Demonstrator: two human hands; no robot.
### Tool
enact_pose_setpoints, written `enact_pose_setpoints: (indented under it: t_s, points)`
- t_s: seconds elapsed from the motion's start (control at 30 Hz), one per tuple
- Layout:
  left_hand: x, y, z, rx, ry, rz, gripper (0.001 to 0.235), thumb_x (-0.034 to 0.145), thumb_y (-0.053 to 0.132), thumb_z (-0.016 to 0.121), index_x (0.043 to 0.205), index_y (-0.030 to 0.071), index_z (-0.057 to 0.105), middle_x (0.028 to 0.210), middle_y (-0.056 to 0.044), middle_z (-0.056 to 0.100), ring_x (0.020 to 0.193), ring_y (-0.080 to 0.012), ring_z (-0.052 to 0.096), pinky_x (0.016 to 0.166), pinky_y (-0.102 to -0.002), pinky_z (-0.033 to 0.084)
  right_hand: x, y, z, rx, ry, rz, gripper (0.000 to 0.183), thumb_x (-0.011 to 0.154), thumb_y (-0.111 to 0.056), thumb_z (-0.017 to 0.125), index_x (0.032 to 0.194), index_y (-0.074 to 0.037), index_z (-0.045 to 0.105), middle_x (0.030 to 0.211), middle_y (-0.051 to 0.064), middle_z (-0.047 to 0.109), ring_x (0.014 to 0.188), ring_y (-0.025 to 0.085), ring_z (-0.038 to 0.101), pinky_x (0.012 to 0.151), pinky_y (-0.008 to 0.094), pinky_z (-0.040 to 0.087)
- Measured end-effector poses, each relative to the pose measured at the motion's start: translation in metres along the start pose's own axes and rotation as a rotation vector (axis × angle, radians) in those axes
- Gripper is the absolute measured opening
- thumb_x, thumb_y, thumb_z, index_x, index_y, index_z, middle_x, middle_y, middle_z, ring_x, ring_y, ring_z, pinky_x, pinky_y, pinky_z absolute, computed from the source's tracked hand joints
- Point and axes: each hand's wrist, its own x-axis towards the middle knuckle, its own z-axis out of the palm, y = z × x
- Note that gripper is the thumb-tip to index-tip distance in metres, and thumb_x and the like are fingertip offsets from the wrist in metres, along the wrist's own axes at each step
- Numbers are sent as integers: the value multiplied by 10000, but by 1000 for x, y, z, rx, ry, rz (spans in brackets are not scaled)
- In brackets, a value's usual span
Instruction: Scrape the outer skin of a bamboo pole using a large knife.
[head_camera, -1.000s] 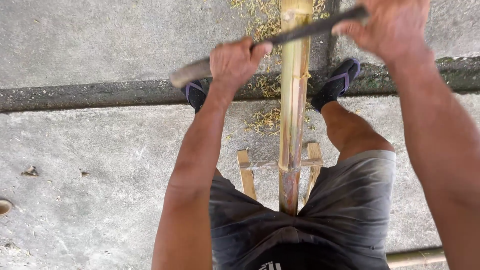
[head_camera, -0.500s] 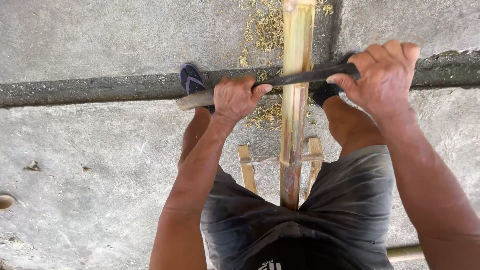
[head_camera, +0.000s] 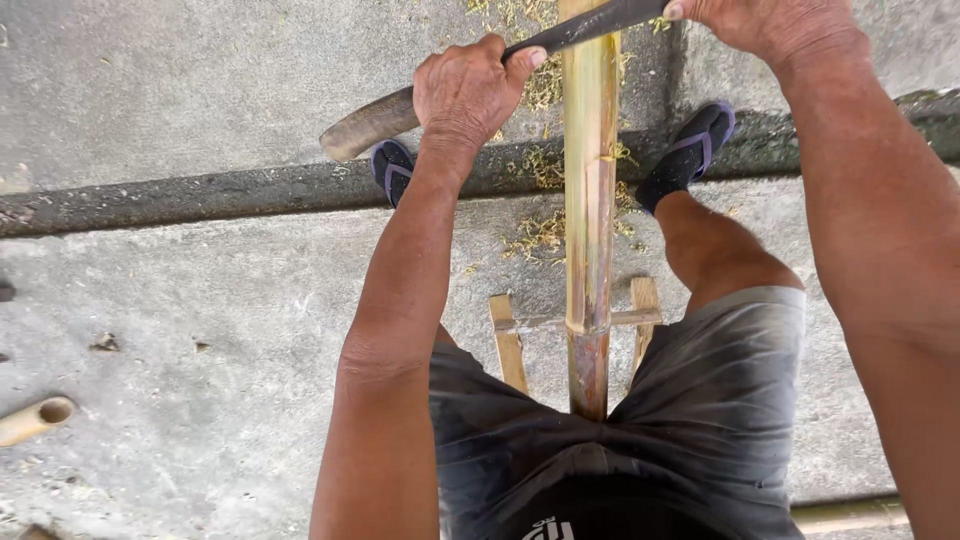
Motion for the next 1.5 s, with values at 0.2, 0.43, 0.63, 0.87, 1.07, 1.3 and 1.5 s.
enact_pose_setpoints:
  t_s: [0.2, 0.43, 0.63, 0.87, 1.07, 1.3, 1.5]
  points:
    - [-30, 23, -35, 67, -412, -83, 728, 981, 759, 295, 845, 159, 683, 568, 18, 550, 510, -150, 571, 589, -419, 506, -25, 43, 70, -593, 554, -317, 666, 950, -880, 418, 1038, -330, 782, 690, -42, 644, 778, 125, 661, 594, 334, 451]
    - [-80, 42, -43, 100, -465, -81, 720, 981, 750, 311, 848, 150, 687, 571, 6, 562, 539, -153, 586, 632, -420, 511, -86, 29, 72, -71, 374, -313, 618, 949, -774, 513, 930, -202, 749, 827, -58, 642, 977, 111, 583, 1119, 375, 406]
    - [-141, 58, -51, 42, -412, -67, 657, 960, 706, 396, 895, 141, 725, 697, -92, 713, 715, -288, 713, 746, -497, 528, -151, 15, 91, -242, 400, -327, 641, 890, -836, 563, 844, -222, 742, 770, -47, 630, 860, 144, 543, 1009, 364, 362]
    - [-217, 77, -54, 58, -436, -44, 696, 965, 725, 363, 855, 140, 724, 693, -93, 712, 690, -287, 726, 679, -486, 561, -233, 3, 112, -94, 300, -259, 659, 946, -821, 566, 857, -188, 725, 798, -28, 635, 876, 163, 553, 973, 376, 368]
    - [-269, 84, -61, -13, -706, -101, 725, 982, 727, 287, 974, 126, 692, 724, -94, 722, 738, -271, 747, 655, -481, 582, -288, -21, 100, -19, 268, -287, 585, 782, -723, 676, 881, -150, 744, 863, 3, 657, 947, 217, 597, 938, 393, 380]
    - [-211, 48, -31, -79, -545, -119, 790, 920, 788, 276, 888, 126, 704, 692, -82, 676, 739, -273, 727, 681, -482, 580, -212, -27, 61, -78, 237, -330, 557, 839, -727, 642, 965, -199, 766, 913, -31, 668, 960, 180, 587, 951, 383, 380]
    - [-108, 8, 10, -106, -193, -50, 800, 985, 789, 264, 764, 150, 692, 575, -17, 598, 534, -188, 637, 558, -442, 536, -83, -38, -4, -479, 99, -261, 571, 874, -803, 580, 878, -273, 792, 770, -39, 649, 824, 161, 603, 857, 396, 416]
